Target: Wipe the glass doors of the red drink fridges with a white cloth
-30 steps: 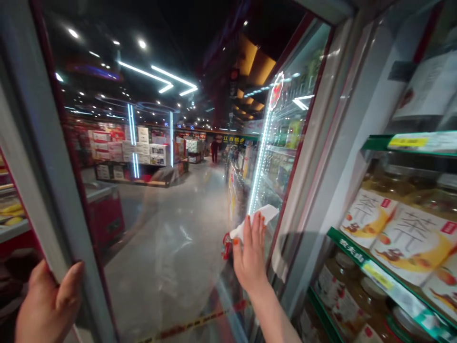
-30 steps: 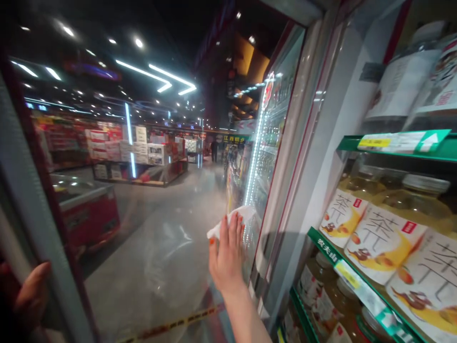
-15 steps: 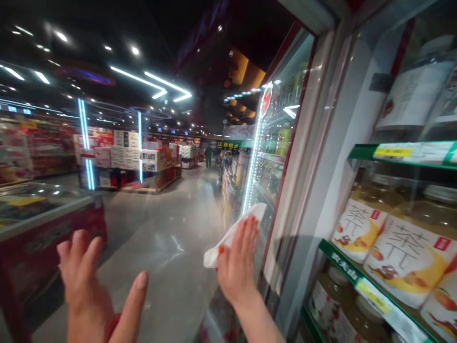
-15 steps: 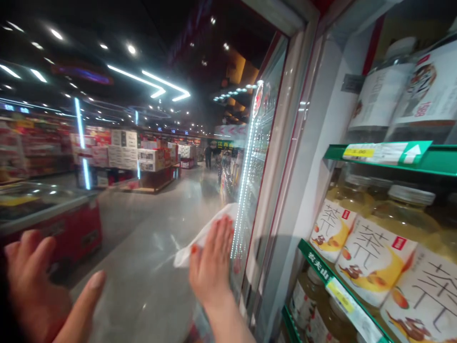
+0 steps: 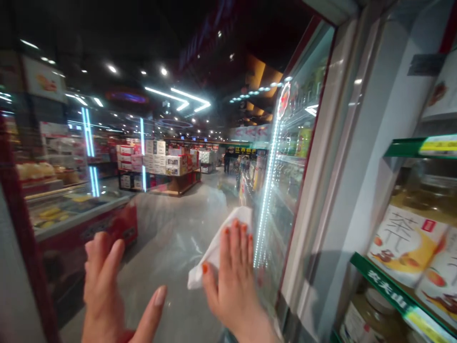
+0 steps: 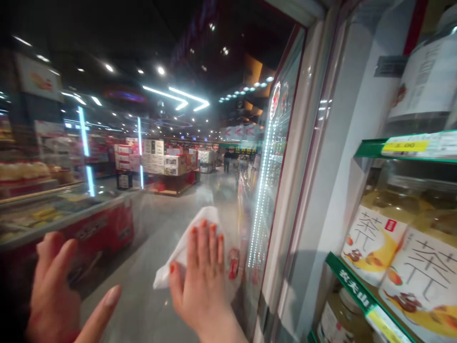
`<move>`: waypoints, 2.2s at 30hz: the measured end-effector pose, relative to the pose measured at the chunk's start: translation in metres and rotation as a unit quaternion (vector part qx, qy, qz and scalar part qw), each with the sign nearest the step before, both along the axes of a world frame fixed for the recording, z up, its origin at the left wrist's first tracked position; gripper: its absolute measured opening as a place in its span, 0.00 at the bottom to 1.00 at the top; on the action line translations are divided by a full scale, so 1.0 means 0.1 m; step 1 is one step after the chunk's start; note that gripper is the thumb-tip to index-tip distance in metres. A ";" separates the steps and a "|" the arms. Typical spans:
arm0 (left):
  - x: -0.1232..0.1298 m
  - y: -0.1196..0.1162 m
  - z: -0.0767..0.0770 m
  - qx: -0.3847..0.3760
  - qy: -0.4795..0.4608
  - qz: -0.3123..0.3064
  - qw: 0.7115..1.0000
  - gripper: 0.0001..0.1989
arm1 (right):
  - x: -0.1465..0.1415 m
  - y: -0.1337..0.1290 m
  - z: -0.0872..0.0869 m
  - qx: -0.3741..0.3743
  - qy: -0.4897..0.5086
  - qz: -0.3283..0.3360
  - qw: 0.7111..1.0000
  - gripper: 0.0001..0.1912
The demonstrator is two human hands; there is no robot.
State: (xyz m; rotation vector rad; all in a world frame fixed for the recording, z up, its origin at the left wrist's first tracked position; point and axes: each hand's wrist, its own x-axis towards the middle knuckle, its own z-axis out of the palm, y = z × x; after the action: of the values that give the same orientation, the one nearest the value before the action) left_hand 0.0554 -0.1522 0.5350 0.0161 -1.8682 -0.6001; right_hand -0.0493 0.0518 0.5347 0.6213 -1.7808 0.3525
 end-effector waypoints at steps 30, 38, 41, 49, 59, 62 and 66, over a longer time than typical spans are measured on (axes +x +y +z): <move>-2.29 -0.28 0.23 -0.128 0.004 -0.144 0.981 0.48 | -1.10 0.31 0.32 0.114 0.006 -0.192 0.975 0.44; -2.40 0.27 0.52 -0.191 0.070 -0.176 0.963 0.47 | -1.05 0.67 0.32 -0.008 0.035 -0.314 0.949 0.48; -2.53 0.36 0.48 -0.196 0.064 -0.174 0.963 0.55 | -1.00 0.47 -0.01 0.045 0.012 -0.291 0.956 0.48; -2.65 0.40 0.31 -0.178 0.100 -0.144 0.968 0.53 | -1.07 0.68 0.96 -0.039 0.057 -0.302 0.951 0.43; -2.43 0.15 0.44 -0.183 0.108 -0.158 0.964 0.52 | -1.09 0.20 0.78 0.117 0.027 -0.187 0.975 0.43; -2.49 -0.09 0.46 -0.139 0.097 -0.105 0.980 0.59 | -1.08 0.42 0.98 0.023 0.069 -0.256 0.964 0.44; -2.62 -0.27 0.44 -0.126 0.061 -0.090 0.986 0.69 | -1.04 0.32 0.50 -0.006 0.073 -0.289 0.955 0.45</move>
State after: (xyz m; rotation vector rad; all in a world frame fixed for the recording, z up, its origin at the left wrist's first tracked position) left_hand -0.2063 -0.1792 0.5786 -0.3510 -1.8253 -0.4717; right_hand -0.1538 0.0835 0.5850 0.0935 -1.7257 -0.0846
